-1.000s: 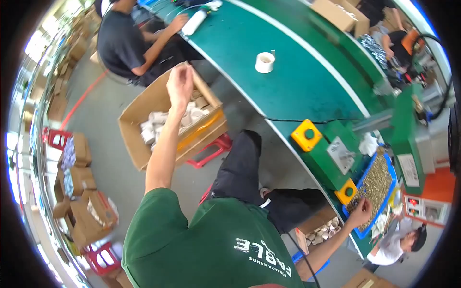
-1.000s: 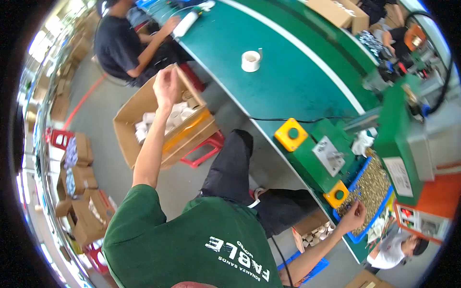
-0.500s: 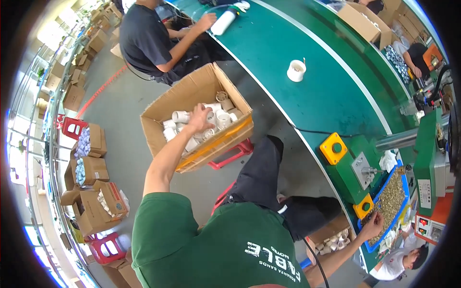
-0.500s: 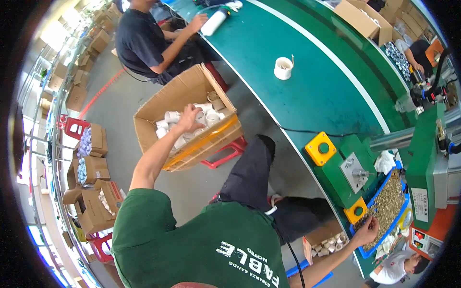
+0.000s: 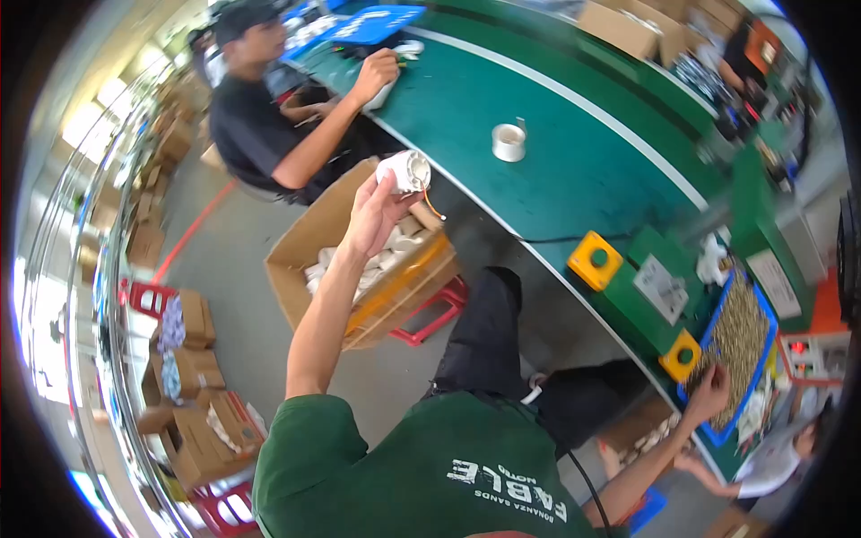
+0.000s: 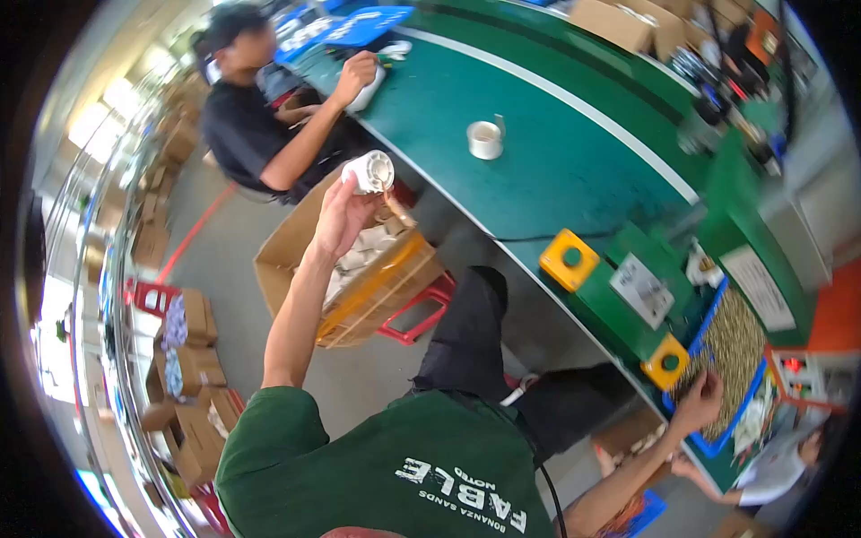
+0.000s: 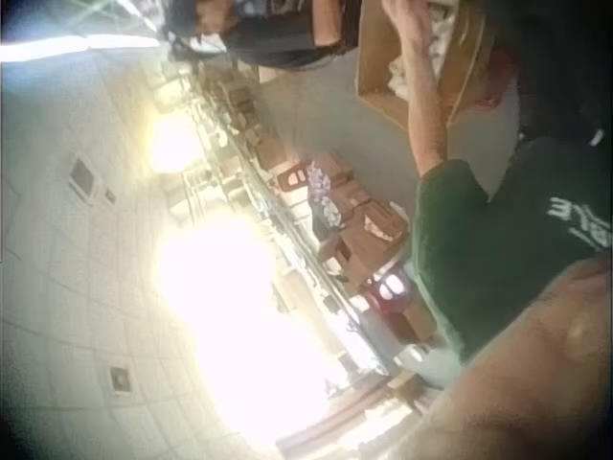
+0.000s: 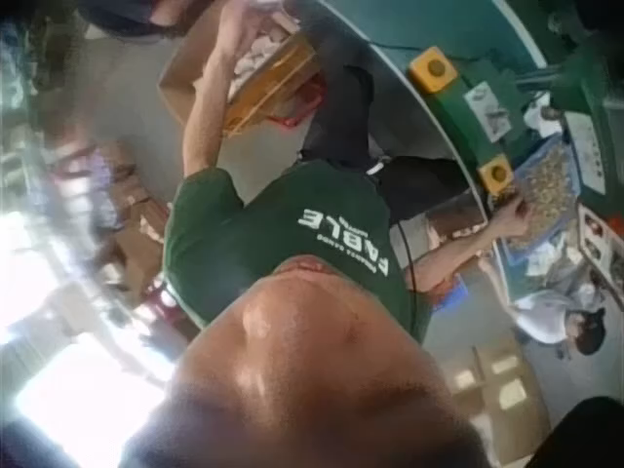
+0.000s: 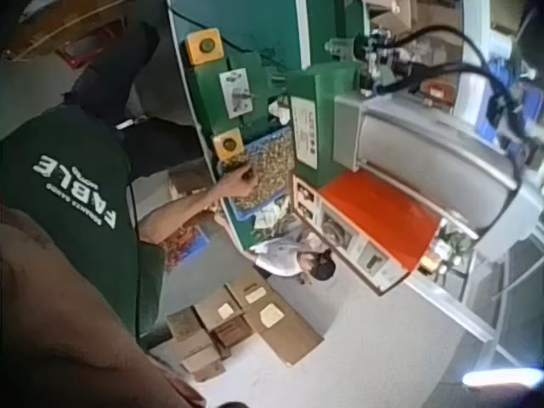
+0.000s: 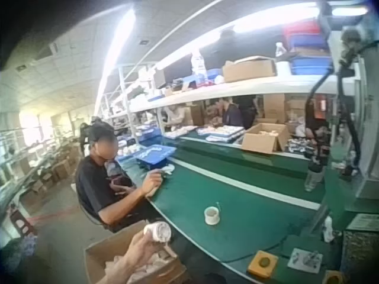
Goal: The person assembles small electronic components by inserting metal pins into them, then pressing the components with a pneumatic press.
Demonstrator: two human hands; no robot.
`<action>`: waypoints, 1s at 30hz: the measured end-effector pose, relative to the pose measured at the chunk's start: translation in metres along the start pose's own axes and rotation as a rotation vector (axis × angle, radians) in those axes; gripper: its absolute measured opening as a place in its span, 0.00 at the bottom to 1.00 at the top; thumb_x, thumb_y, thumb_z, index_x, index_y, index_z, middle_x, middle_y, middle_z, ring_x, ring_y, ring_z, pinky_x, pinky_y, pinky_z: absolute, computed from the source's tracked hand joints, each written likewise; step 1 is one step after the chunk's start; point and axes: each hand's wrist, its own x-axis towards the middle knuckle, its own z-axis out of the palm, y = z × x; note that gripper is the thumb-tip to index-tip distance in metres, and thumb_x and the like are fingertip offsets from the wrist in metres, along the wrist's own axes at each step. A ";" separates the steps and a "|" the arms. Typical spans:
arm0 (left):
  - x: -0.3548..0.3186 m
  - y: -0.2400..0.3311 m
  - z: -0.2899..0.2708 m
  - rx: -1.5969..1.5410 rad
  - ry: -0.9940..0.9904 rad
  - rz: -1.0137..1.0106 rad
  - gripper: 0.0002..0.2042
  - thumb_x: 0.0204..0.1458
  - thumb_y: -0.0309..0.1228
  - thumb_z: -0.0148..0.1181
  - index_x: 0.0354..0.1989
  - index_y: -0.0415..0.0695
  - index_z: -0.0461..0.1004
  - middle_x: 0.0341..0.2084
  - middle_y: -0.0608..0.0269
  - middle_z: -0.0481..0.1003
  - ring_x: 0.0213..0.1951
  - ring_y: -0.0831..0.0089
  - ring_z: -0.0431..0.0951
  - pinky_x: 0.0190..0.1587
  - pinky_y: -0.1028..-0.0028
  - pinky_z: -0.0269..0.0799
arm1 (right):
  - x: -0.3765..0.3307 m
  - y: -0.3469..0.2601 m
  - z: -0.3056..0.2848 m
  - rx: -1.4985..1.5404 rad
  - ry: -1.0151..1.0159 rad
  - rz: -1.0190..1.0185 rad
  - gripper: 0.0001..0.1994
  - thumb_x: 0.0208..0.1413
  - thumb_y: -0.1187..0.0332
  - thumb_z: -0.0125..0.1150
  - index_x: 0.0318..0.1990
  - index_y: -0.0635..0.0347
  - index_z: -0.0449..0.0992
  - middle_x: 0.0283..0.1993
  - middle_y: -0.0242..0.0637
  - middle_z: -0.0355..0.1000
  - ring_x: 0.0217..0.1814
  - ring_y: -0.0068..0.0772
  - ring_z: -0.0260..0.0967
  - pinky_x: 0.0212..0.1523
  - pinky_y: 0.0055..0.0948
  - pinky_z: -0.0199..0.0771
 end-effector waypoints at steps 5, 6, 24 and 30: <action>0.031 -0.051 0.108 -0.305 -0.257 -0.240 0.24 0.61 0.47 0.43 0.55 0.39 0.64 0.38 0.64 0.72 0.34 0.74 0.68 0.39 0.73 0.65 | -0.001 -0.021 0.008 -0.015 0.080 -0.035 0.08 0.51 0.69 0.64 0.36 0.63 0.78 0.32 0.39 0.75 0.30 0.31 0.72 0.34 0.27 0.72; 0.036 -0.061 0.124 -0.407 -0.361 -0.299 0.24 0.61 0.47 0.42 0.55 0.39 0.64 0.36 0.65 0.71 0.32 0.75 0.66 0.37 0.74 0.64 | -0.001 -0.029 0.007 -0.103 0.071 -0.024 0.07 0.50 0.70 0.64 0.35 0.62 0.78 0.32 0.39 0.75 0.30 0.31 0.72 0.34 0.27 0.72; 0.035 -0.129 0.238 0.156 -0.461 -0.249 0.26 0.62 0.50 0.39 0.54 0.37 0.64 0.49 0.62 0.70 0.53 0.73 0.68 0.56 0.71 0.61 | -0.040 -0.157 0.016 0.429 0.052 -0.238 0.09 0.42 0.81 0.64 0.34 0.64 0.77 0.29 0.40 0.72 0.31 0.39 0.69 0.31 0.32 0.68; 0.039 -0.139 0.270 0.233 -0.680 -0.204 0.26 0.61 0.50 0.41 0.54 0.37 0.64 0.50 0.60 0.69 0.54 0.71 0.66 0.59 0.68 0.57 | -0.025 -0.093 0.002 0.133 0.395 -0.093 0.07 0.44 0.78 0.64 0.33 0.63 0.78 0.31 0.40 0.74 0.33 0.39 0.70 0.34 0.31 0.70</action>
